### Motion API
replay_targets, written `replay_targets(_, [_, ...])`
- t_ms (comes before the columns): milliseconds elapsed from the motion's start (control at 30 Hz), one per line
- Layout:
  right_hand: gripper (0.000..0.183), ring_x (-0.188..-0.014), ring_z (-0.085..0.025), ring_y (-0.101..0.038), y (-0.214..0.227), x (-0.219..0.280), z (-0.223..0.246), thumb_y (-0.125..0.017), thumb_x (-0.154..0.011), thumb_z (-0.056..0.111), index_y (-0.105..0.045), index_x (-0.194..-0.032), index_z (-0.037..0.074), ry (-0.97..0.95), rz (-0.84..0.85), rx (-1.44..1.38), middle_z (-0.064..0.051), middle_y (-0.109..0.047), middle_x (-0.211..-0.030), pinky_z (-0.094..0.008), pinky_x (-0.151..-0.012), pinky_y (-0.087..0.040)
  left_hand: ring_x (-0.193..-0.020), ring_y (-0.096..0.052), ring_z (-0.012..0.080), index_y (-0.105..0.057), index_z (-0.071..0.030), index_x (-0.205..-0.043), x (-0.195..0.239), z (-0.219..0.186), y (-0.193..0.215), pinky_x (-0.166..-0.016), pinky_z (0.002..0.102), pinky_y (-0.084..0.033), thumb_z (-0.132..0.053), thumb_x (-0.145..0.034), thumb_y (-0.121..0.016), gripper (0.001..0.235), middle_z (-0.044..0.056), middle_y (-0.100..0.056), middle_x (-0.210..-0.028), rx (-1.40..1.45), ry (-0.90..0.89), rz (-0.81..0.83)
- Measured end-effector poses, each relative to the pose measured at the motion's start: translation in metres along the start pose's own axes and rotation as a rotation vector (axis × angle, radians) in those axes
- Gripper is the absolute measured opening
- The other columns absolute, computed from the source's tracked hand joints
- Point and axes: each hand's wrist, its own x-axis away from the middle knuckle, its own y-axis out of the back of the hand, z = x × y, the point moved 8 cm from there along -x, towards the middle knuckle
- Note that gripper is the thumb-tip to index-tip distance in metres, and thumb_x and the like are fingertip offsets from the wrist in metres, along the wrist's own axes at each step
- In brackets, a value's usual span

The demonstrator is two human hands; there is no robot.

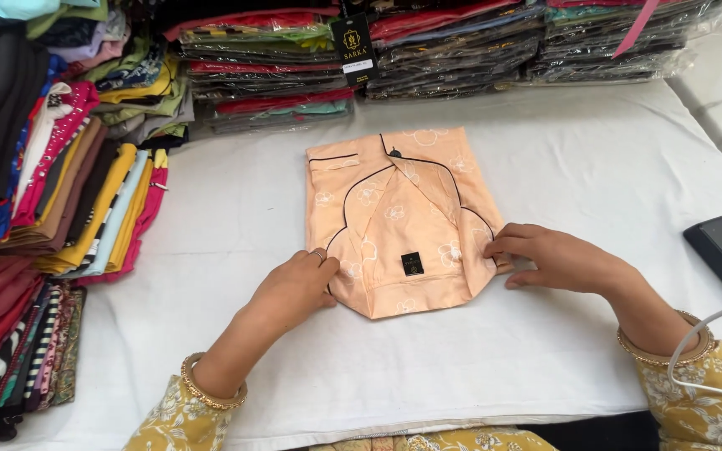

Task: The person folds three different garments on a white surface. They first fold a light blue polka-dot top, then a peach floral top, and finally a pink and white striped top, placing each folded item into a wicker basket.

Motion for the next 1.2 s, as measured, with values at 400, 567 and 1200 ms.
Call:
replay_targets(400, [0.038,-0.101,-0.024,-0.07,-0.011,-0.004,0.001,-0.072,-0.086,0.022,-0.07,-0.123,0.017,0.19,-0.221,0.279,0.0,-0.069,-0.117,-0.038,-0.084,-0.057,-0.098,-0.067,0.0275,-0.07,-0.007,-0.101,-0.006,0.01,-0.012,-0.077,0.041,-0.056,-0.007,-0.085,-0.065,0.016,0.009,-0.069,-0.098,-0.152,-0.147,-0.33])
replay_targets(567, [0.03,-0.092,-0.026,-0.071,-0.025,-0.016,-0.014,-0.072,-0.082,0.019,-0.068,-0.112,0.012,0.364,-0.523,0.412,-0.004,-0.069,-0.109,-0.04,-0.078,-0.059,-0.097,-0.066,0.03,-0.068,-0.007,-0.095,-0.009,0.017,0.018,-0.08,0.044,-0.054,-0.01,-0.08,-0.066,0.015,0.01,-0.07,-0.096,-0.137,-0.14,-0.393])
replay_targets(1200, [0.017,-0.066,-0.013,-0.073,0.172,-0.016,0.252,-0.062,-0.093,0.015,-0.07,-0.101,0.002,0.347,-0.405,-0.209,-0.007,-0.075,-0.075,-0.034,-0.063,-0.059,-0.076,-0.079,0.0307,-0.072,-0.008,-0.107,0.228,0.047,0.295,-0.076,0.04,-0.061,-0.01,-0.086,-0.063,0.024,0.016,-0.075,-0.087,0.123,0.406,-0.638])
